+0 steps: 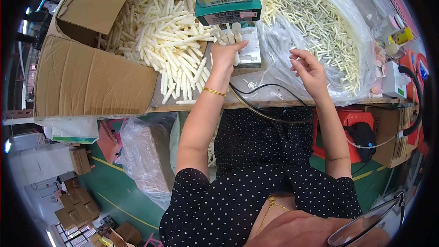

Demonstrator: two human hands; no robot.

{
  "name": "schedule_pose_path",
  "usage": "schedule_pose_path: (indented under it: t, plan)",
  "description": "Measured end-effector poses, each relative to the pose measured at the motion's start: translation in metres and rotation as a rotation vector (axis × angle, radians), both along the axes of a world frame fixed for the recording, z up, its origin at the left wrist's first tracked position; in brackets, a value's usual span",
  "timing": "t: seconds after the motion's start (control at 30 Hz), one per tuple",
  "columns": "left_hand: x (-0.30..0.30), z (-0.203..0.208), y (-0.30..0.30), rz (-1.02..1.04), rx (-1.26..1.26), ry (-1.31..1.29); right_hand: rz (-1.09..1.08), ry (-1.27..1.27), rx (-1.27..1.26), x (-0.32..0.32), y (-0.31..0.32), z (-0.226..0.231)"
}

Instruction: The person assembles plastic pump dispensers by picking plastic tubes and caps from the table, inserting the tubes into the caps by hand, and pressing the components together using a benchtop press machine.

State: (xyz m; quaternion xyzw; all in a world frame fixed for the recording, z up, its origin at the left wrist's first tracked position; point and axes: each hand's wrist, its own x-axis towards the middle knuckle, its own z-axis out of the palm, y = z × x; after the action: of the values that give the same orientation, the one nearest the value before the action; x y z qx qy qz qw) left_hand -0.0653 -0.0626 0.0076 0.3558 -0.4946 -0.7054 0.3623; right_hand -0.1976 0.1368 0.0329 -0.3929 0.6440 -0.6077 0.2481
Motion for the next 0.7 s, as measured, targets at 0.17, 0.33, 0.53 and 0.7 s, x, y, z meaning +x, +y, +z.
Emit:
schedule_pose_path:
  t: [0.17,0.33,0.53,0.7]
  plan:
    - [0.004,0.003,0.002,-0.017,-0.025,-0.033,0.02,0.0,0.025,0.003,0.005,-0.002]
    - [0.021,0.015,0.013,-0.091,-0.034,-0.106,0.086,-0.113,-0.12,0.011,0.006,0.004]
    - [0.175,0.03,0.024,-0.706,-0.156,-0.762,0.574,-0.318,-0.63,0.0,0.01,0.107]
    - [0.321,-0.045,0.046,-0.751,-0.015,-1.37,0.499,-0.6,-0.557,0.02,-0.002,0.101]
